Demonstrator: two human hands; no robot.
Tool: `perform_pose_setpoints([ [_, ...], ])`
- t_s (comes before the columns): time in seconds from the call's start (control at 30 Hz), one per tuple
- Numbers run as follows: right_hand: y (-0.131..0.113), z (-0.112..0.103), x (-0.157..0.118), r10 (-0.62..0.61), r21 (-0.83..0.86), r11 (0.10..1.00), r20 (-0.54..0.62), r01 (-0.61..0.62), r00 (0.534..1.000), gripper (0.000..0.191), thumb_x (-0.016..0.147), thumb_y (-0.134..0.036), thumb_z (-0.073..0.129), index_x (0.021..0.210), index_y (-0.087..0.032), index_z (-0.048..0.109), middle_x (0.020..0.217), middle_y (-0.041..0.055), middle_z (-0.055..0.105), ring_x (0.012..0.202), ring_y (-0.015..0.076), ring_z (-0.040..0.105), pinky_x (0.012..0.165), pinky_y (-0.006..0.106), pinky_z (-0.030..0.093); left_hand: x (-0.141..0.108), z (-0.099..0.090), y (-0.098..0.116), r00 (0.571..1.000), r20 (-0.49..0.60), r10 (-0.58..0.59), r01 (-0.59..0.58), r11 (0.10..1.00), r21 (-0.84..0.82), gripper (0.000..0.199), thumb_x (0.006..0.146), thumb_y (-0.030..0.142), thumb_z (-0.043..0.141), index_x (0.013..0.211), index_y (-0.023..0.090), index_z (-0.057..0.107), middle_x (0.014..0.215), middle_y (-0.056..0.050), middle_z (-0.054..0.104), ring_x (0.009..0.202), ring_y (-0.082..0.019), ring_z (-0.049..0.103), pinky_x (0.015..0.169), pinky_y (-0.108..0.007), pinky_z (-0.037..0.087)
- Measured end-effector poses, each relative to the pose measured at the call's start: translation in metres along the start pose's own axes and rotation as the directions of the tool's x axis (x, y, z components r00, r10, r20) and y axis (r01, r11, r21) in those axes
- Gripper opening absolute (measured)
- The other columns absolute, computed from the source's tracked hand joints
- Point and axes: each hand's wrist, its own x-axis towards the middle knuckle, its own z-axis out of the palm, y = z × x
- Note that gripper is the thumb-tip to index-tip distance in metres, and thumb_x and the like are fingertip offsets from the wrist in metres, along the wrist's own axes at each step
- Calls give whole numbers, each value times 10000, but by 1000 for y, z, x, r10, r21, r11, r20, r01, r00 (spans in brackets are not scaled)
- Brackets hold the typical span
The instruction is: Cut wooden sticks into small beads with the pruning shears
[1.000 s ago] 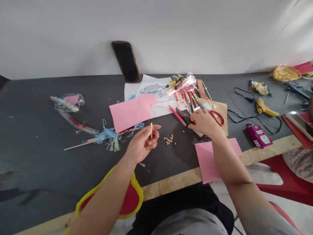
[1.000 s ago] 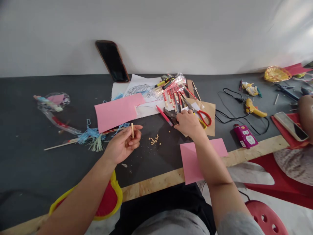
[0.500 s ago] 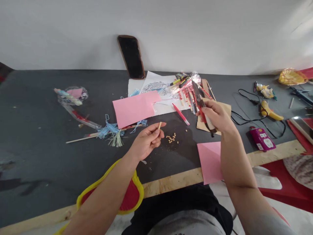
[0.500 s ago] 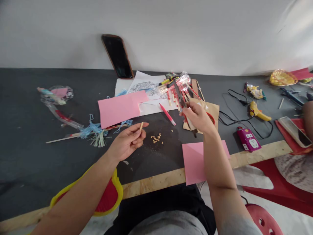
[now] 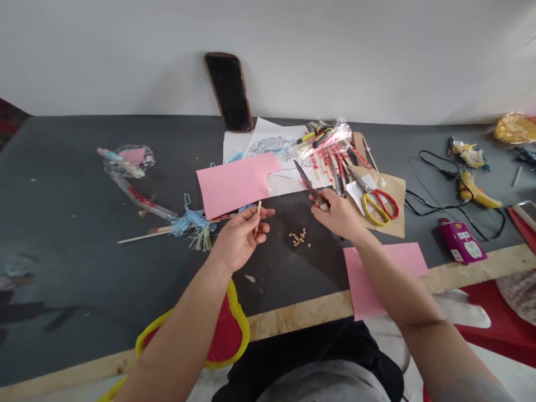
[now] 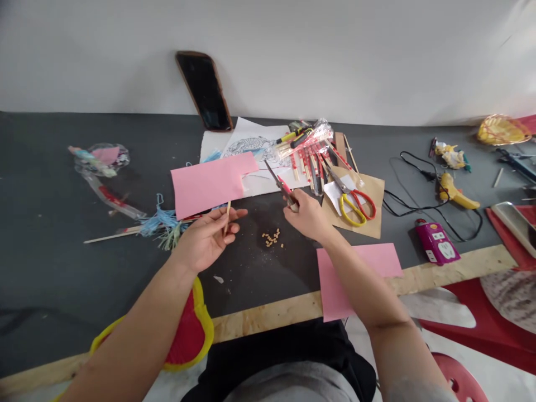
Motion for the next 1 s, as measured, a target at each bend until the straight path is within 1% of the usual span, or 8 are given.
perform_pose_setpoints([
  [0.07,5,3,5,-92,-206,976,-124,65,988,166,814,-235,640,951,-219,549,1059,118,672,985,286,642,851,415,516,2,-3,2,999,-39,12,-13,1000,-18,117,780,153,767,865,144,686,1117,-101,719,662,-89,599,492,-176,433],
  [0.17,15,5,11,-158,-384,918,-122,100,980,223,807,-176,650,981,-220,517,1146,160,629,1058,317,613,908,451,509,5,-6,3,992,-105,71,-74,997,-24,79,786,134,755,835,146,696,1103,-84,714,843,-140,689,633,-211,539],
  [0.3,22,4,14,-96,-437,897,-49,65,994,186,841,-184,586,1018,-210,535,1129,145,634,981,297,629,844,420,517,10,-8,2,972,-113,205,-212,976,-50,71,781,153,768,764,153,698,962,-50,706,1065,-203,695,904,-308,575],
  [0.4,28,-1,16,-123,-429,901,-104,68,987,169,853,-194,540,1022,-201,552,1095,142,645,986,293,621,840,402,506,10,-8,2,967,-102,232,-238,970,-55,82,772,177,783,764,153,705,1006,-58,726,1088,-220,693,955,-337,561],
  [0.53,42,-20,25,-34,-428,897,-308,-107,951,208,848,-181,538,1054,-185,564,1139,171,634,1055,315,601,872,426,496,4,-3,2,989,-61,138,-139,990,-14,102,773,196,788,787,146,699,1071,-88,748,968,-200,716,834,-304,578],
  [0.67,53,-39,32,45,-365,899,-474,-243,879,247,860,-162,544,1106,-180,553,1191,179,617,1138,314,584,943,466,477,-2,3,-3,996,73,55,-61,996,71,138,784,212,789,867,141,705,873,-67,744,592,-77,578,536,-187,449],
  [0.83,35,-33,19,-200,-349,937,-504,13,841,92,906,-207,536,984,-220,583,1233,147,665,1149,270,631,967,429,505,-7,6,-12,985,167,50,-66,994,90,304,784,253,809,1057,172,701,769,-41,710,488,-36,414,469,-162,296],
  [1.0,8,-9,-4,-360,-331,899,-187,287,914,167,939,-195,510,1062,-230,617,1349,109,667,1144,248,686,909,372,565,-9,6,-12,985,145,96,-104,994,46,329,746,330,855,997,161,725,738,-24,670,482,-30,403,466,-169,276],
])
